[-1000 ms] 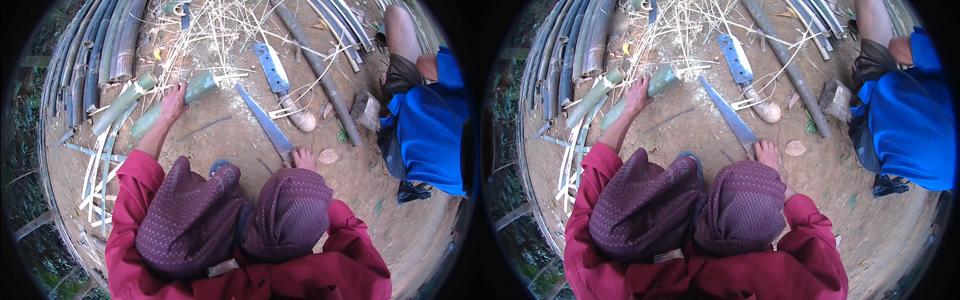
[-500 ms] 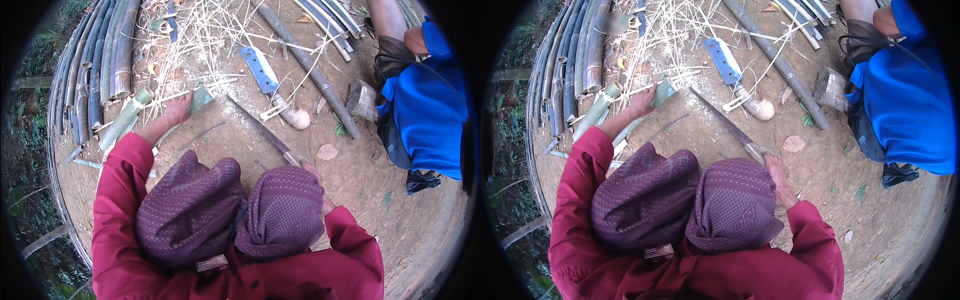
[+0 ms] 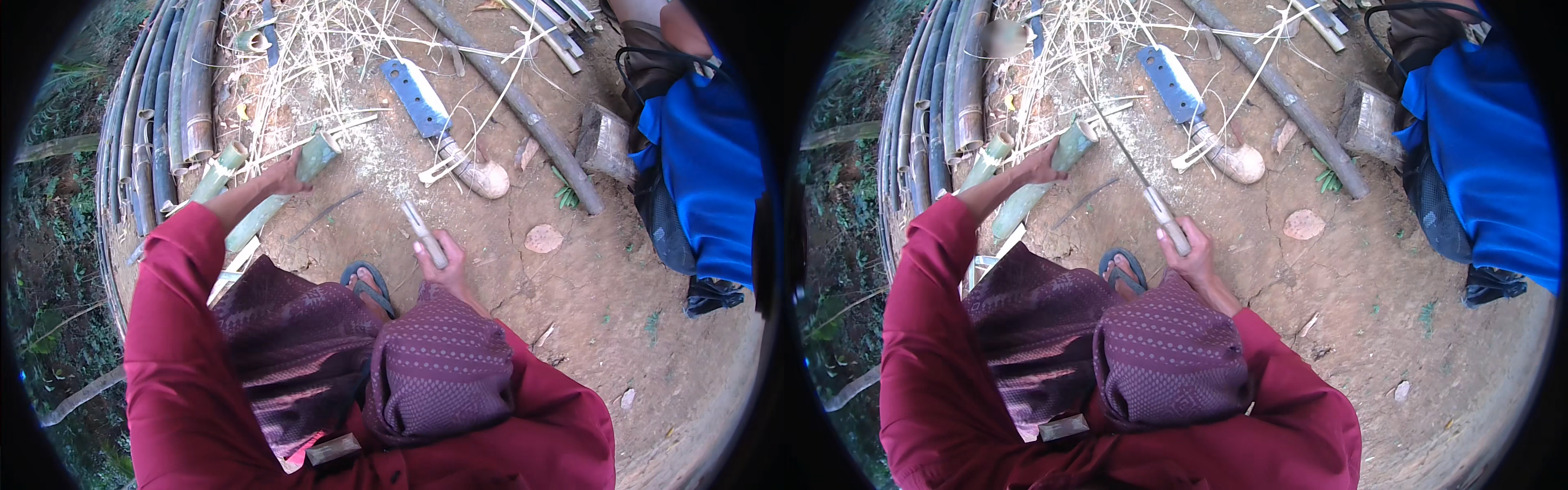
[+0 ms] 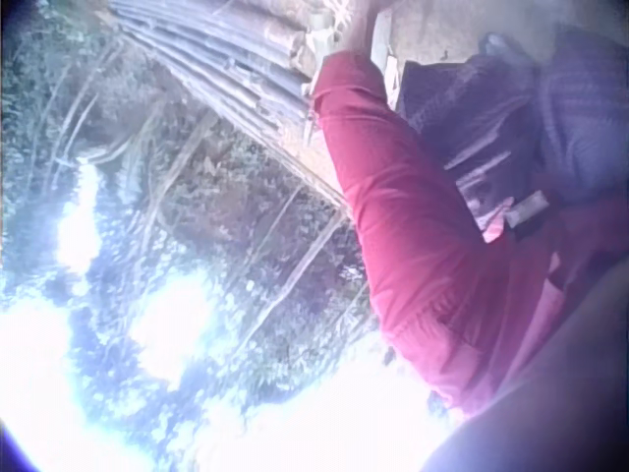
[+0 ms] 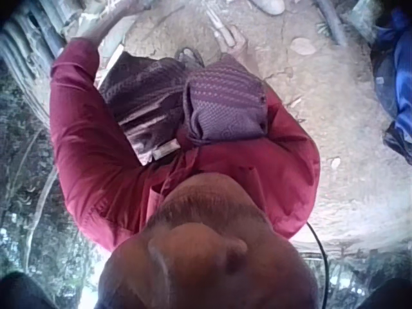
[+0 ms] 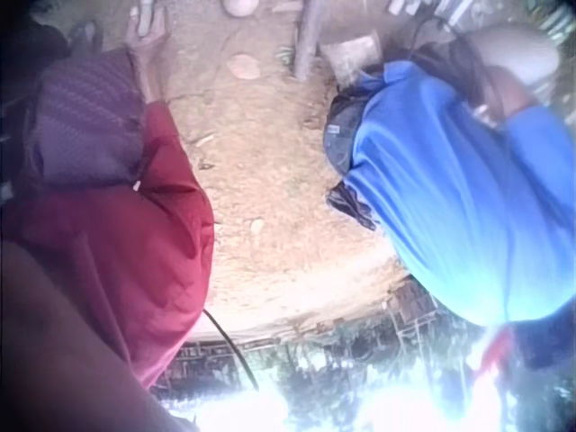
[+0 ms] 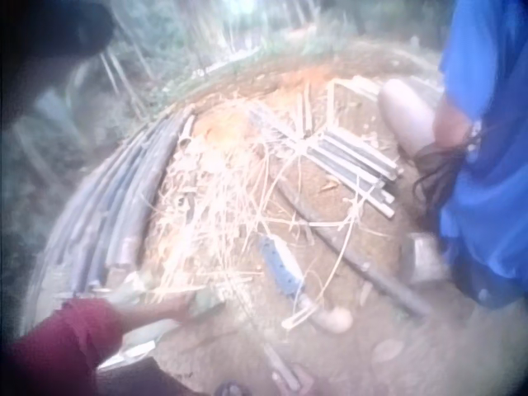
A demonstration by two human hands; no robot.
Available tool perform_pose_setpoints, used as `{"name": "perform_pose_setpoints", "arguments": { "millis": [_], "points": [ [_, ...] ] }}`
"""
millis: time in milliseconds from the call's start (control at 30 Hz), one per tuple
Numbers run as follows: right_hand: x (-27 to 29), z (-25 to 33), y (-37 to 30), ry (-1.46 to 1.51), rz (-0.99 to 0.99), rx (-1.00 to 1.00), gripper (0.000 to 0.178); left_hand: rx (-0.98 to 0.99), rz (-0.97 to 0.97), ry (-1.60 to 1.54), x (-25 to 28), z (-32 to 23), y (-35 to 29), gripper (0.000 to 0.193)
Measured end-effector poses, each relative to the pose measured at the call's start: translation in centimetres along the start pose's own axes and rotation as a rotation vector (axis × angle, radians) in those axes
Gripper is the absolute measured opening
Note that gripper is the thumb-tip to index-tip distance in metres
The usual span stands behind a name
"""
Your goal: The person uses a knife to split a section of bamboo into thin strips. They hold the bamboo piece with one hand and use the knife to slice it lengthwise, separating the material into smaller pieces.
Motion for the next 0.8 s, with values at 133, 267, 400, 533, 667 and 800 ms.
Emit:
{"name": "perform_pose_setpoints", "arguments": {
  "millis": [133, 267, 400, 533, 667, 800],
  "points": [
    [-3.1, -2.7, 2.3, -0.032, -0.051, 0.083, 0.02, 0.124, -0.351, -0.078, -1.8, -3.4, 3.4, 0.112],
    [-5.3, -3.5, 3.8, -0.047, 0.057, -0.002, 0.021, 0.071, -0.612, -0.175, -2.6, -2.8, 4.0, 0.093],
    [-8.1, -3.6, 5.5, 0.009, 0.022, 0.024, 0.022, 0.014, -0.704, -0.167, -2.5, -1.8, 4.9, 0.082],
    [-10.1, -3.8, 6.8, -0.045, -0.016, 0.033, 0.023, -0.019, -0.752, -0.198, -1.1, -1.1, 5.1, 0.081],
    [-11.1, -2.8, 7.9, -0.041, -0.032, 0.076, 0.022, -0.036, -0.778, -0.298, -0.2, 2.3, 5.2, 0.08],
    [-14.6, -2.7, 11.6, -0.103, 0.027, 0.143, 0.021, 0.023, -0.718, -0.326, 1.9, 5.3, 7.1, 0.081]
  ]
}}
Point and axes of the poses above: each hand's wrist, its own y-axis towards the middle knuckle, its own x-axis out of the back of the hand, z = x × y, the point moved 4 cm from there along y, towards the middle knuckle, and after that the axes turned 15 degrees about -y, right-handed, at the moved point
